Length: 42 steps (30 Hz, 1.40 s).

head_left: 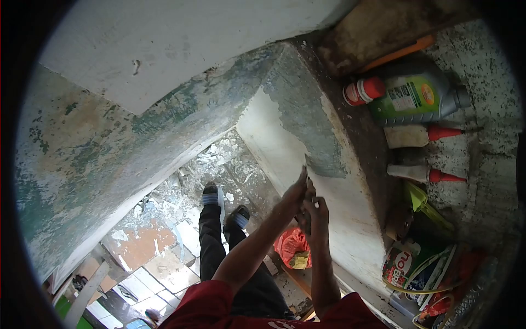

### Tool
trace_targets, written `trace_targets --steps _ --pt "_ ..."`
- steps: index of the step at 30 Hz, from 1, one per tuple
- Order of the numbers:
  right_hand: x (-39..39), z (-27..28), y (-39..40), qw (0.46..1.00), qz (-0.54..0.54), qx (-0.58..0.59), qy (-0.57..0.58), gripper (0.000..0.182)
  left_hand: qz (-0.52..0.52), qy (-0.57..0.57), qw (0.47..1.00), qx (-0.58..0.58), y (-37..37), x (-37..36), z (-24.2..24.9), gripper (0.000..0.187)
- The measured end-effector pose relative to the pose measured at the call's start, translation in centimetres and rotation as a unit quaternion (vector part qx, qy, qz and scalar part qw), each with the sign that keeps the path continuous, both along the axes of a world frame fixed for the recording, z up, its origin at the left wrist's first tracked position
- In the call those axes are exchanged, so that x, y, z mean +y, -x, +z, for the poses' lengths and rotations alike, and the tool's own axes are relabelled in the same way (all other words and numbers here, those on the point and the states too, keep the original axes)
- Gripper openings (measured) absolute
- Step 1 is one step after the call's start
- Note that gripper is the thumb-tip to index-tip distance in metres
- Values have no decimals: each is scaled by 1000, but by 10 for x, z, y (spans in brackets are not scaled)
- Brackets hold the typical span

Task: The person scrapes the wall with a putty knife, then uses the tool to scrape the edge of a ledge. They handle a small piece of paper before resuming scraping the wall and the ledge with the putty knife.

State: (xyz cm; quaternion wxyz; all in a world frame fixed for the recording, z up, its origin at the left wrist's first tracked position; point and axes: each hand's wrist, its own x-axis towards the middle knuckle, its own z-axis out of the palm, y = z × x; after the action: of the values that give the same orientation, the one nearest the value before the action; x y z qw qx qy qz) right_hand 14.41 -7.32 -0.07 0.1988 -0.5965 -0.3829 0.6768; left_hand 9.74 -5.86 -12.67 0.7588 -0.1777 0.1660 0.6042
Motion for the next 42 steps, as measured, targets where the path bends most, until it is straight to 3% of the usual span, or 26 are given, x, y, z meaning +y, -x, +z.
trace_targets --steps 1,2,3,5,7,8,11,13,15,21,22,23,25,28,31,32,35,36,39,40,42 --pt "-8 -1 -7 1000 -15 -4 -17 11 -13 -9 999 34 0 -3 -4 50" --pt "-20 -1 -18 999 -31 -9 -33 11 -18 0 1000 3 -2 -6 19 48" --pt "-23 -2 -25 998 -46 -15 -49 12 -34 2 994 -101 -10 -7 27 47" --pt "-17 15 -17 998 -48 37 -4 12 -43 32 990 -132 -11 -2 30 47" --pt "-8 10 -4 997 -48 62 21 12 -18 39 993 -107 5 -1 26 48" --pt "-11 6 -3 999 -25 18 15 12 -4 41 995 -92 10 -1 23 48" --pt "-28 11 -16 998 -62 17 9 11 -46 -4 997 -68 -1 -8 13 47" --pt "-25 14 -15 997 -67 31 -7 11 -38 31 990 -136 -9 -10 41 38" --pt "-24 17 -19 997 -58 51 -23 10 -29 10 986 -162 -10 -8 35 38" --pt "-19 8 -8 999 -36 30 12 11 -8 18 994 -110 7 -3 17 42" --pt "-22 14 -13 998 -48 33 12 11 -28 -10 999 -16 -2 -7 21 42" --pt "-20 16 -15 997 -59 37 9 11 -41 33 989 -137 -7 -3 24 43" --pt "-12 11 -15 997 -50 54 17 10 24 40 999 -10 -9 1 18 43" --pt "-7 5 0 997 -33 62 44 10 11 33 996 -80 9 0 13 43" --pt "-24 1 -14 992 -100 77 -2 12 -41 13 999 -28 -11 -8 16 45" --pt "-24 3 -18 994 -86 63 -28 12 -71 56 989 -115 -12 -1 25 47" --pt "-4 15 5 996 -53 53 40 12 -12 76 994 -84 8 6 14 47" --pt "-7 11 8 997 -44 50 33 10 -16 32 996 -77 11 2 9 46" --pt "-20 10 -4 992 -105 66 30 9 -30 1 999 -16 -4 -1 10 47" --pt "-23 13 -8 990 -101 94 -7 8 -65 88 993 -45 -13 3 16 49" --pt "-8 0 -6 992 -100 69 30 9 5 47 999 22 -7 6 7 46"
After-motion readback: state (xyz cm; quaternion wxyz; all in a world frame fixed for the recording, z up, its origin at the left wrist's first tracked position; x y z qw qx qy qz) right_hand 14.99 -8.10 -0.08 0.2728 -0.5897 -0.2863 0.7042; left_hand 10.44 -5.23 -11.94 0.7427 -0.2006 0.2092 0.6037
